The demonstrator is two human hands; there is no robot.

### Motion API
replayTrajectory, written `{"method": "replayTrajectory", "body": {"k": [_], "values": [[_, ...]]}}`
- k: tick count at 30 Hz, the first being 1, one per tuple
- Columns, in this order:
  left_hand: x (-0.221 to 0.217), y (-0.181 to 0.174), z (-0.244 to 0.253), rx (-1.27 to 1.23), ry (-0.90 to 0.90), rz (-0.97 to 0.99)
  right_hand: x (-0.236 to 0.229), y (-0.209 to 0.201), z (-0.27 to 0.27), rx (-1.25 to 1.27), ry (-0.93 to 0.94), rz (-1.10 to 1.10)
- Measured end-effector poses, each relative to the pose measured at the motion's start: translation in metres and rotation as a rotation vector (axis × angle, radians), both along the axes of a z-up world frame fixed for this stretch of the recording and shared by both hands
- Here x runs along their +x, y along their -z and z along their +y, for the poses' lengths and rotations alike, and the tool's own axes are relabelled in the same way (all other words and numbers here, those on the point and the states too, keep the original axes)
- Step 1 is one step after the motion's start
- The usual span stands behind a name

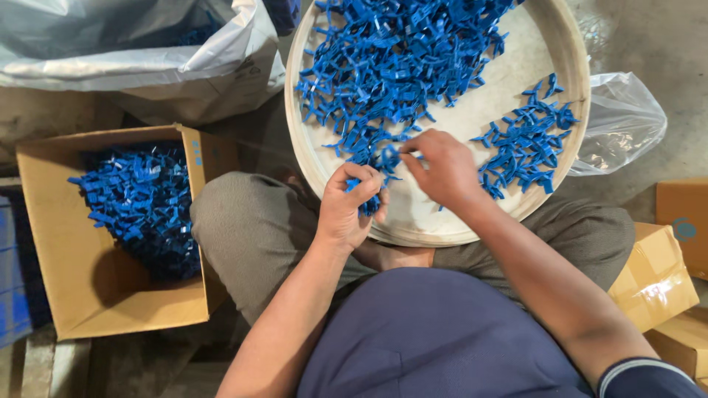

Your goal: The person sits cross-legged on the floor and sorts small blue plastic pieces from a large white tray into a cardboard box. They pick up handfuls of the pieces, separate them, and place them into the box repeatedly.

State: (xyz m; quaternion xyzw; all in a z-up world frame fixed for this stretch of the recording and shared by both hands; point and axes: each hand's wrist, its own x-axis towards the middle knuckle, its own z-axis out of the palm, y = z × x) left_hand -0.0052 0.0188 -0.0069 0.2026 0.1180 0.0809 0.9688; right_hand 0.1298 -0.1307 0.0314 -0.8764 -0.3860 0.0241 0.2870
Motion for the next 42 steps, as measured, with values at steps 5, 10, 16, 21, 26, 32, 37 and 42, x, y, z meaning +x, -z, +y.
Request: {"method": "replayTrajectory", "body": {"k": [5,10,16,21,26,32,37,42], "values": [[0.005,0.0,-0.005,0.019,0.085,0.164,-0.008,-0.013,-0.052,0.103,0.066,-0.027],[0.015,-0.001,-0.019,0.182,0.243,0.307,-0.02,-0.009,-0.076,0.254,0.132,0.269],[0.011,0.005,-0.031,0.422,0.354,0.362,-0.042,-0.019,-0.061,0.148,0.024,0.457],[0.013,0.006,-0.04,0.698,0.345,0.34,-0.054,-0.025,-0.05,0.086,-0.059,0.161],[0.013,0.005,-0.03,0.414,0.315,0.379,-0.053,-0.022,-0.049,0.249,0.017,0.082],[0.009,0.01,-0.031,0.985,0.099,0.18,-0.054,-0.012,-0.049,-0.077,0.062,0.357],[0.005,0.006,-0.027,1.237,-0.019,0.169,-0.043,-0.013,-0.048,-0.55,0.077,0.246],[0.012,0.006,0.003,0.121,-0.153,0.246,-0.027,-0.028,-0.059,-0.548,0.123,-0.026]]}}
